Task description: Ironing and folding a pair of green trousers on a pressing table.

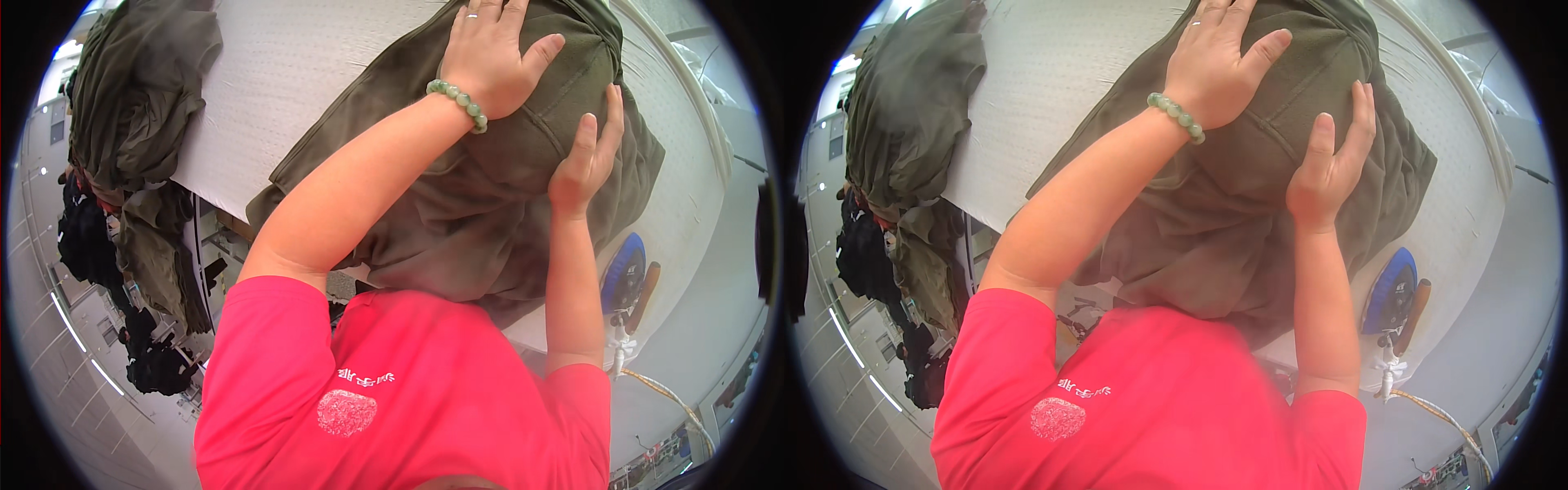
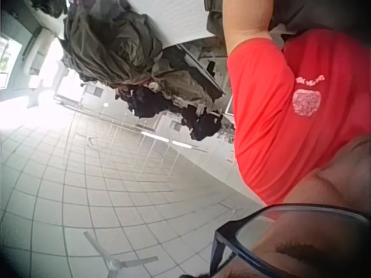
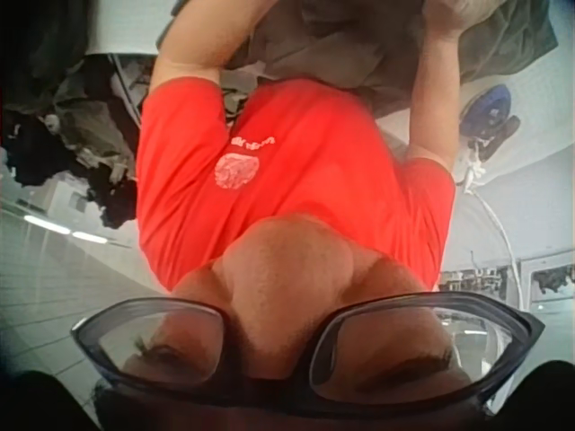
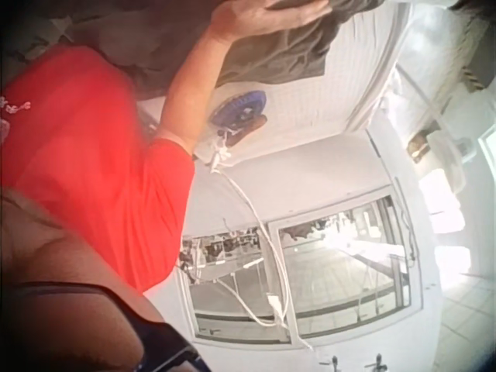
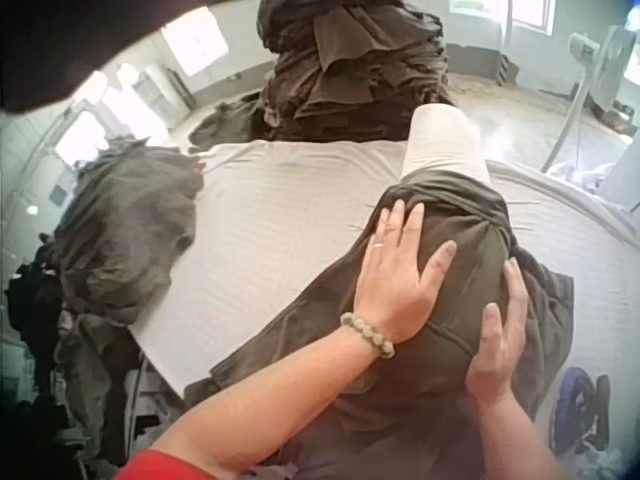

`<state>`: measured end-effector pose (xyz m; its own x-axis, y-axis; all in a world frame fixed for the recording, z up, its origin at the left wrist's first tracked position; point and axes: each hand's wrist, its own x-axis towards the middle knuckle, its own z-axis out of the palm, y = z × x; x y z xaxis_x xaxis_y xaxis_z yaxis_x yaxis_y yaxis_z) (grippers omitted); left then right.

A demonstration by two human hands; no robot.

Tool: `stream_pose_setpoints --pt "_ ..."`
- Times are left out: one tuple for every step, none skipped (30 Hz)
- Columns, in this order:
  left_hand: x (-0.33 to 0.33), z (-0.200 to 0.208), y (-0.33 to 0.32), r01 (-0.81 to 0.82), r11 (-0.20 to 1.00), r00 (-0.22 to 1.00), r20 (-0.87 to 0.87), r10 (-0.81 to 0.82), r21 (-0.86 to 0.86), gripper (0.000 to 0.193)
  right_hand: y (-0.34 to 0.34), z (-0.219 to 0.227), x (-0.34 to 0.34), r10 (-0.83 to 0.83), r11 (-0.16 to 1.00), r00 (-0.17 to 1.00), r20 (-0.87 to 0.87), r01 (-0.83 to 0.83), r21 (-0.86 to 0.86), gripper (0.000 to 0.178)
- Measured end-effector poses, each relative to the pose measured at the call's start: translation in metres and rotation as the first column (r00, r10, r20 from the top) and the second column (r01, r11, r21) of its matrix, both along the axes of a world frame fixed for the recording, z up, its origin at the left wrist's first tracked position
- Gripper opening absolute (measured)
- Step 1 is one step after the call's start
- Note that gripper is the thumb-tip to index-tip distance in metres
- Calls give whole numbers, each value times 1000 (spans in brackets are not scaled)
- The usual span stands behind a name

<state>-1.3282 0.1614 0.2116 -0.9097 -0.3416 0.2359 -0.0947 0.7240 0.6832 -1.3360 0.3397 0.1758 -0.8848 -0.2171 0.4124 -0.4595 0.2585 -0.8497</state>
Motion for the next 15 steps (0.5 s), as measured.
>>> stream_pose_setpoints --pt "-1 0 1 2 1000 1000 1 -2 -14 77 1 1 -1 -7 1000 1000 -8 7 14 55" --pt "-1 0 2 5 1000 1000 -10 -5 -12 77 3 2 -2 -16 999 1000 -19 17 28 54" --pt "-1 0 2 5 1000 1000 -9 -5 -12 77 5 3 -3 -30 999 999 -34 32 41 53" --pt "-1 0 1 7 1000 1000 -12 -7 -11 78 4 3 -3 -41 998 998 -52 44 44 53" --pt "-4 -2 3 18 1000 1000 -23 -18 -2 78 3 2 -3 -35 998 998 -52 38 58 53" --pt "-4 -7 3 35 999 998 -51 -34 8 78 4 1 -4 -25 997 998 -53 29 72 53" --pt "-3 -12 0 -3 999 998 -62 1 -37 76 5 2 -6 -17 996 998 -56 22 86 53" --pt "-3 -15 -1 -42 996 997 -71 36 -80 74 6 3 -7 -36 994 996 -82 44 97 53" --pt "-5 -17 1 -25 997 995 -96 18 -69 74 6 6 -7 -10 993 998 -63 17 113 54" --pt "-4 -19 0 -39 997 995 -96 33 -67 74 6 6 -8 20 992 999 -36 -15 128 55" --pt "-4 -21 0 -55 996 994 -94 49 -65 73 9 6 -10 7 991 999 -53 0 137 55" --pt "-5 -23 1 -74 995 994 -91 68 -65 73 12 5 -11 16 983 999 -45 -8 181 55" --pt "-6 -23 4 -72 996 993 -102 65 -60 73 14 8 -11 32 975 999 -33 -24 220 56" --pt "-9 -22 4 -70 996 992 -110 63 -61 72 15 12 -10 50 965 999 -18 -43 259 56" --pt "-9 -21 0 -78 994 991 -114 69 -70 71 13 17 -8 59 966 998 -23 -51 253 56"
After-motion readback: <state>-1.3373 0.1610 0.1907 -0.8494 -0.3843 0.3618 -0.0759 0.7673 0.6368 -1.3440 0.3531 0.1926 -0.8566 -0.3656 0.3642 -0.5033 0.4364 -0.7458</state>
